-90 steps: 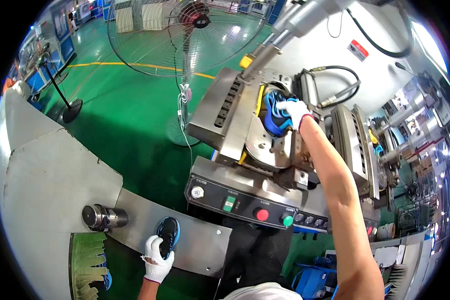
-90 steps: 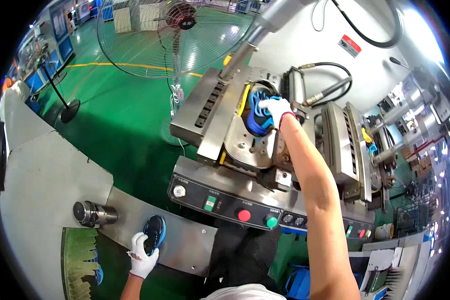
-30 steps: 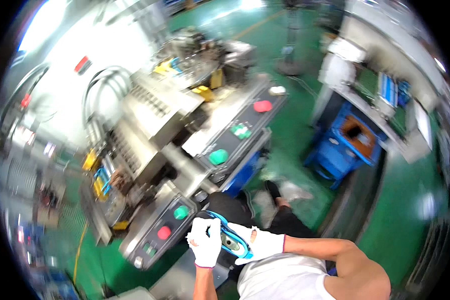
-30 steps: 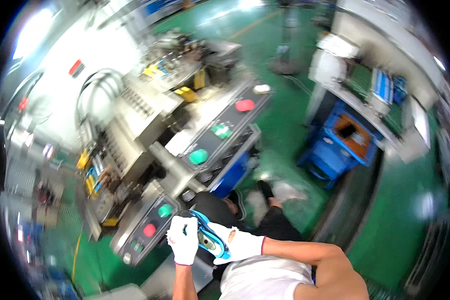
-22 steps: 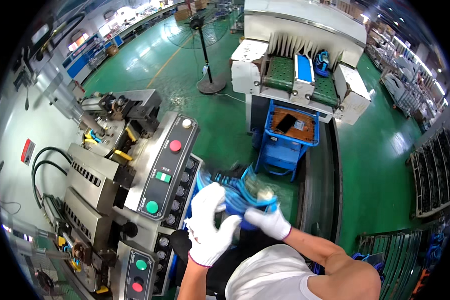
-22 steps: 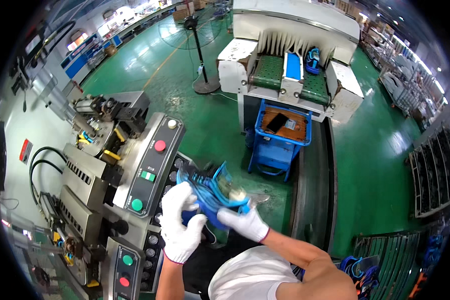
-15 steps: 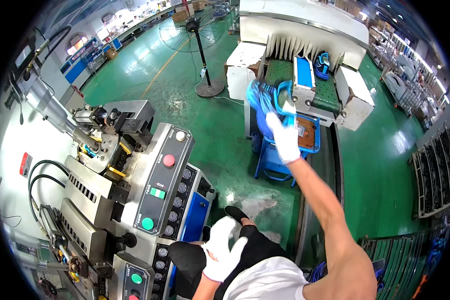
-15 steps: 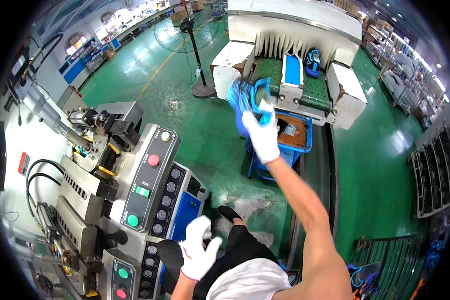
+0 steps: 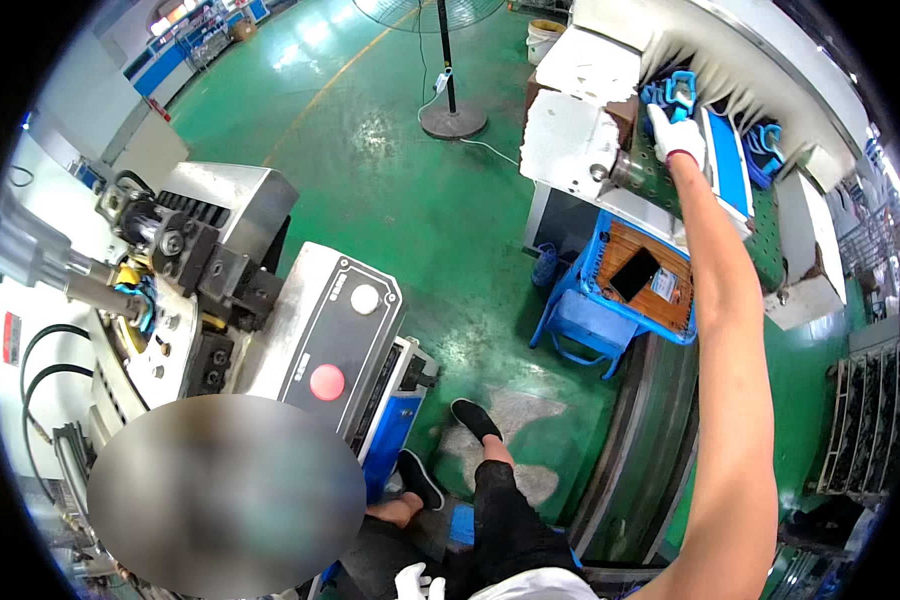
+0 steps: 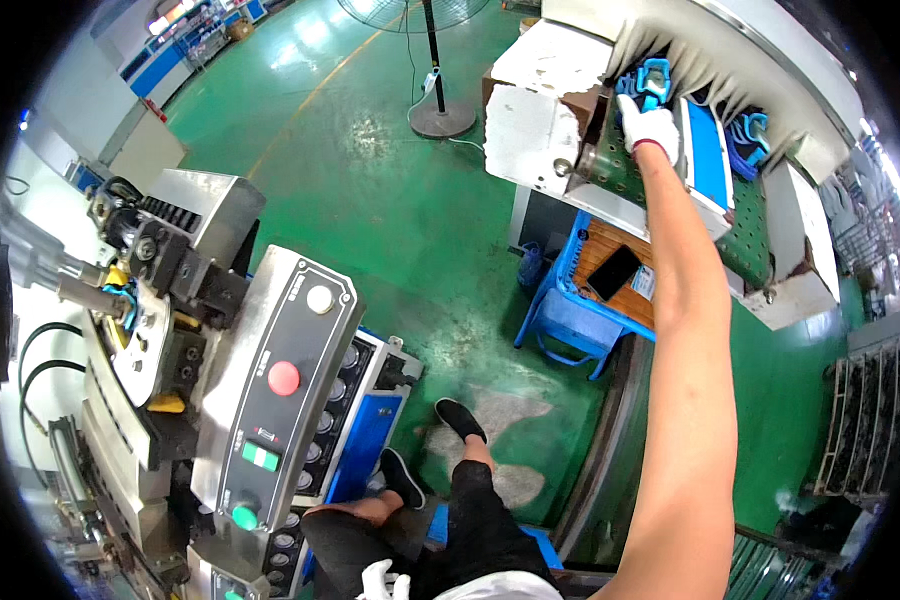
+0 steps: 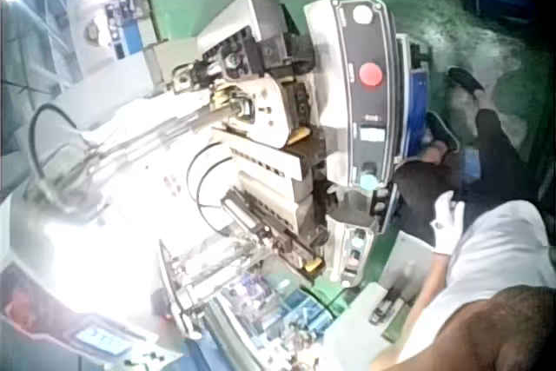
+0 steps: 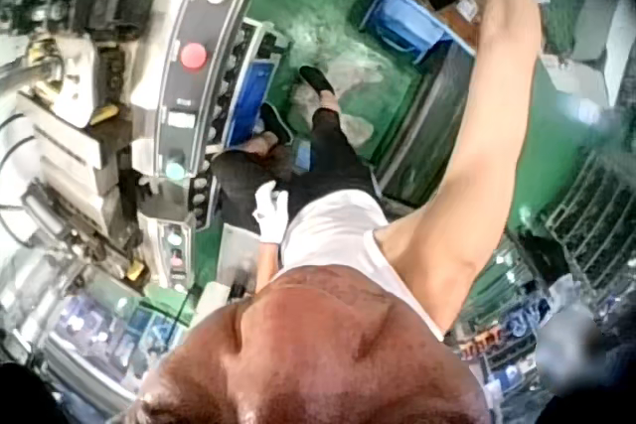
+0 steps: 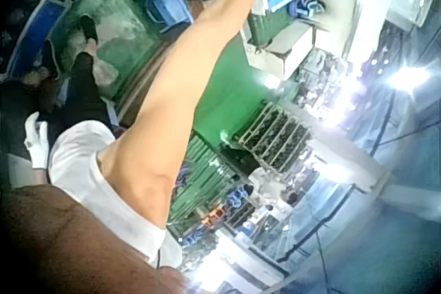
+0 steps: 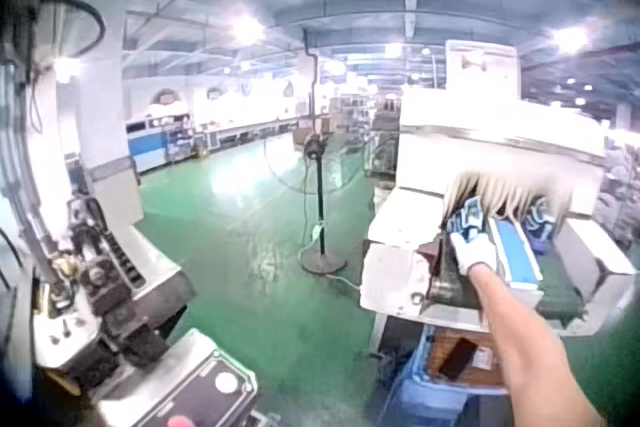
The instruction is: The person picks up a shoe, inserts it into a press machine, and activates the pressing cycle by hitting buttons. They then remove the shoe and place it onto a conveyor belt, repeating these actions for several shoes.
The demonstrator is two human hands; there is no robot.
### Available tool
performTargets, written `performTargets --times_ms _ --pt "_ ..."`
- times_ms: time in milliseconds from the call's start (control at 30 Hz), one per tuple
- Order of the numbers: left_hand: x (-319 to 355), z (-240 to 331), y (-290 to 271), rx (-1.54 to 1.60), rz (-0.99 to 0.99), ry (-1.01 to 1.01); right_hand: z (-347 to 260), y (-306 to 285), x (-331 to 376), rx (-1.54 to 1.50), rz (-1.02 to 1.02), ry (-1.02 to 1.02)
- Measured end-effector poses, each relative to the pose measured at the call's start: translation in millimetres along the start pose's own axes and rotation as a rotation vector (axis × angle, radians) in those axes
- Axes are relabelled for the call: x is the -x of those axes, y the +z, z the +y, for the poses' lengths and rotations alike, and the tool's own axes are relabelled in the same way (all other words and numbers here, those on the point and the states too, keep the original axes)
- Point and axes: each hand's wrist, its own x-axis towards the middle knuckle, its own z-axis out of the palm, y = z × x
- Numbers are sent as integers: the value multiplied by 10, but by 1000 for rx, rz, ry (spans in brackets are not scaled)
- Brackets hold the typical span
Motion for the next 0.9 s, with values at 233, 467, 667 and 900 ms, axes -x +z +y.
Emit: performTargets --times_ms 233,467,667,900 --pt "-346 327 16 154 -54 73 204 -311 -342 -294 -193 -119" --pt "104 -66 -278 271 95 -16 7 -1163 3394 -1095 -563 -214" --pt "610 -720 -746 230 376 -122 490 -1534 6274 -1030 -1322 -30" --pt "2845 -2227 300 330 924 -793 -99 -2216 7368 -788 -1792 -672"
